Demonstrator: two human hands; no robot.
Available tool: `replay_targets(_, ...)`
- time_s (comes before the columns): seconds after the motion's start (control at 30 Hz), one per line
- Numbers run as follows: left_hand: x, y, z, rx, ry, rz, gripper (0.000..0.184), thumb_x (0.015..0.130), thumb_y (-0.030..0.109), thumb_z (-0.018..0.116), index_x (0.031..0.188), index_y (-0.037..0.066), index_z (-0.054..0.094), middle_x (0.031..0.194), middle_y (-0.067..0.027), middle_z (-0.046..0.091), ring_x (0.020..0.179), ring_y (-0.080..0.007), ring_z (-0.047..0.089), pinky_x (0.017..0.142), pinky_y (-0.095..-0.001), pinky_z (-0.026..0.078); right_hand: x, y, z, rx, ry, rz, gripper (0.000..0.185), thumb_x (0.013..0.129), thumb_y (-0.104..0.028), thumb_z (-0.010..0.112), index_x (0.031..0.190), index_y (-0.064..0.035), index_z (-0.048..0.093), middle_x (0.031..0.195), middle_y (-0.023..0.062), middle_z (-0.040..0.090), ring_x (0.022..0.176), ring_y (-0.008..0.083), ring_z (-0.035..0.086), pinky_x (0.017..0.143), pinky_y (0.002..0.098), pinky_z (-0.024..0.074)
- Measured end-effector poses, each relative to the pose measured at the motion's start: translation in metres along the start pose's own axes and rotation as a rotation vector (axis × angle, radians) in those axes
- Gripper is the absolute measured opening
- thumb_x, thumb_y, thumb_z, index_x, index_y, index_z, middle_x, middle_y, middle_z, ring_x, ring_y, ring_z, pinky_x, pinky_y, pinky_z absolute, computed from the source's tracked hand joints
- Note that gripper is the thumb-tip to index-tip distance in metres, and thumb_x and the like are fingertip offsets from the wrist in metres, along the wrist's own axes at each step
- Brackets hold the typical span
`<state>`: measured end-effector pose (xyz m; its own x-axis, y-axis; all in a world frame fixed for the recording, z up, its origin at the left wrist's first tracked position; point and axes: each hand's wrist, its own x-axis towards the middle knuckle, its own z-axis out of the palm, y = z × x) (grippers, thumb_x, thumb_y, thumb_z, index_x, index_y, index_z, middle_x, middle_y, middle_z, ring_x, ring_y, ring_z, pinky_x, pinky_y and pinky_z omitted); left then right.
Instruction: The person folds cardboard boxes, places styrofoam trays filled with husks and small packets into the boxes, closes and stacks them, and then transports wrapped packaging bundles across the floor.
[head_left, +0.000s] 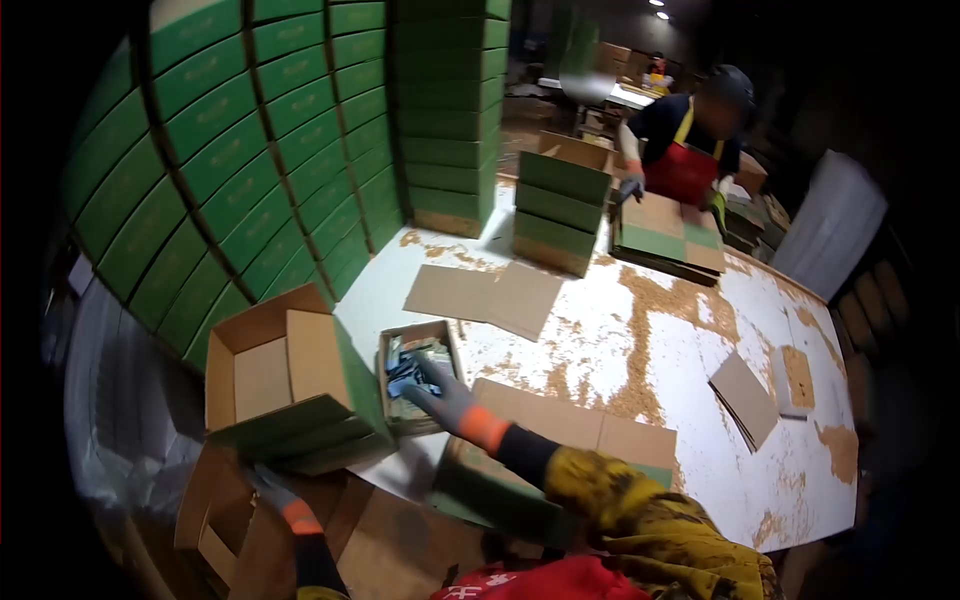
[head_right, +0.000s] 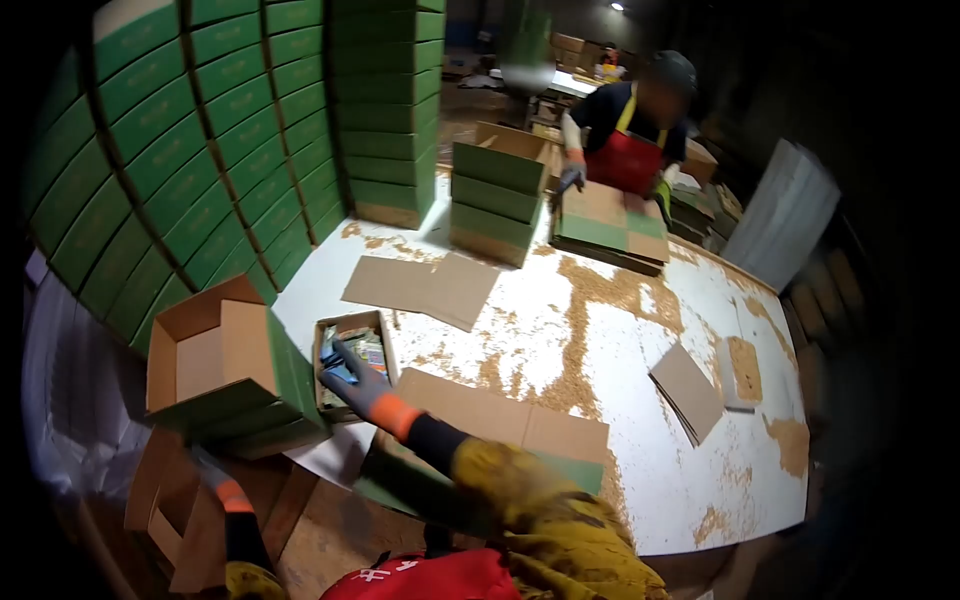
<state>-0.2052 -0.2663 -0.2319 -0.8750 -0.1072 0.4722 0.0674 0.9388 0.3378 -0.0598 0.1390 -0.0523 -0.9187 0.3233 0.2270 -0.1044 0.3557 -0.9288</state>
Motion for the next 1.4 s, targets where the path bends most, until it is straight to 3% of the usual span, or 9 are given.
replay_targets(0.13,-0.136,0.196,-0.06,-1.26,-0.086,0.176,0.057,0.089,0.025,0.056,0.135,-0.002,0.037,0.14,-0.0162,0.039,0.125,-0.0301,0.041,0.106,-0.0426,0.031,-0.173,0.062,-0.153,-0.264,0.61,0.215,0.067,0.081,-0.03,0.07,0.139,-0.0144,0.04,0.131,0.0252,0.045,0.114,0.0331,0.051,0.091,0.0406,0.045)
replay_targets(0.2,-0.149,0.28,-0.111,-0.491,-0.447,0.7,0.075,0.084,0.034,0.061,0.14,-0.005,0.028,0.143,-0.024,0.032,0.13,-0.0407,0.032,0.111,-0.0458,0.019,-0.252,0.086,-0.208,-0.568,0.906,0.357,0.068,0.08,-0.033,0.07,0.136,-0.0081,0.04,0.129,0.0254,0.047,0.114,0.0328,0.051,0.092,0.0399,0.0442)
replay_targets(0.43,-0.164,0.337,-0.079,-0.754,-0.9,0.08,0.056,0.09,0.039,0.054,0.124,-0.005,0.048,0.12,-0.0241,0.055,0.112,-0.0368,0.052,0.093,-0.0403,0.041,-0.33,0.112,-0.209,-0.418,0.865,0.781,0.077,0.078,-0.042,0.07,0.127,0.0092,0.04,0.123,0.0253,0.053,0.113,0.0319,0.052,0.093,0.0379,0.0417)
replay_targets(0.57,-0.132,0.296,-0.041,-1.165,-0.704,0.128,0.064,0.091,0.032,0.057,0.136,-0.007,0.033,0.132,-0.0229,0.047,0.118,-0.031,0.048,0.097,-0.0379,0.038,-0.309,-0.013,-0.268,0.185,0.798,0.392,0.047,0.087,-0.027,0.063,0.122,0.0022,0.051,0.112,0.012,0.062,0.103,0.0193,0.056,0.09,0.0321,0.0441)
replay_targets(0.7,-0.124,0.384,-0.176,-0.498,-0.035,0.712,0.064,0.085,0.029,0.061,0.135,0.0,0.036,0.137,-0.021,0.038,0.126,-0.0373,0.035,0.109,-0.0463,0.021,-0.317,0.023,-0.318,0.652,0.414,0.06,0.031,0.087,-0.011,0.065,0.114,0.0003,0.057,0.108,0.0065,0.063,0.1,0.0132,0.058,0.09,0.0282,0.0455)
replay_targets(0.83,-0.112,0.439,-0.266,-0.336,-0.336,1.194,0.035,0.088,0.03,0.051,0.116,0.011,0.059,0.12,-0.01,0.057,0.11,-0.0311,0.051,0.103,-0.0458,0.03,-0.319,-0.003,-0.334,0.089,0.409,0.304,0.047,0.082,-0.009,0.068,0.125,-0.0002,0.05,0.11,0.0092,0.062,0.106,0.0179,0.058,0.096,0.031,0.043)
replay_targets(0.97,-0.085,0.432,-0.25,-0.143,-0.679,1.253,0.03,0.094,0.035,0.043,0.113,0.026,0.063,0.116,-0.0019,0.062,0.105,-0.0242,0.057,0.095,-0.04,0.037,-0.279,-0.107,-0.281,-0.789,0.887,-0.319,0.077,0.07,-0.01,0.074,0.136,0.0005,0.037,0.136,0.0177,0.042,0.129,0.0311,0.038,0.105,0.0405,0.0324)
replay_targets(1.2,-0.043,0.47,-0.239,-0.363,-1.284,1.303,0.063,0.079,0.063,0.052,0.089,0.004,0.07,0.087,-0.0186,0.068,0.082,-0.0347,0.064,0.076,-0.0424,0.048,-0.202,-0.147,-0.173,-1.386,0.086,-0.189,0.08,0.076,-0.046,0.066,0.138,-0.0039,0.036,0.138,0.0238,0.037,0.128,0.0438,0.031,0.107,0.0537,0.0208)
replay_targets(1.4,-0.044,0.468,-0.242,-0.387,-0.808,1.486,0.047,0.086,0.051,0.052,0.085,0.007,0.069,0.083,-0.0128,0.068,0.08,-0.0289,0.065,0.071,-0.0415,0.049,-0.243,-0.143,-0.148,-1.46,0.047,-0.249,0.068,0.072,-0.035,0.068,0.131,-0.009,0.047,0.138,0.0221,0.038,0.128,0.0447,0.03,0.105,0.0582,0.02)
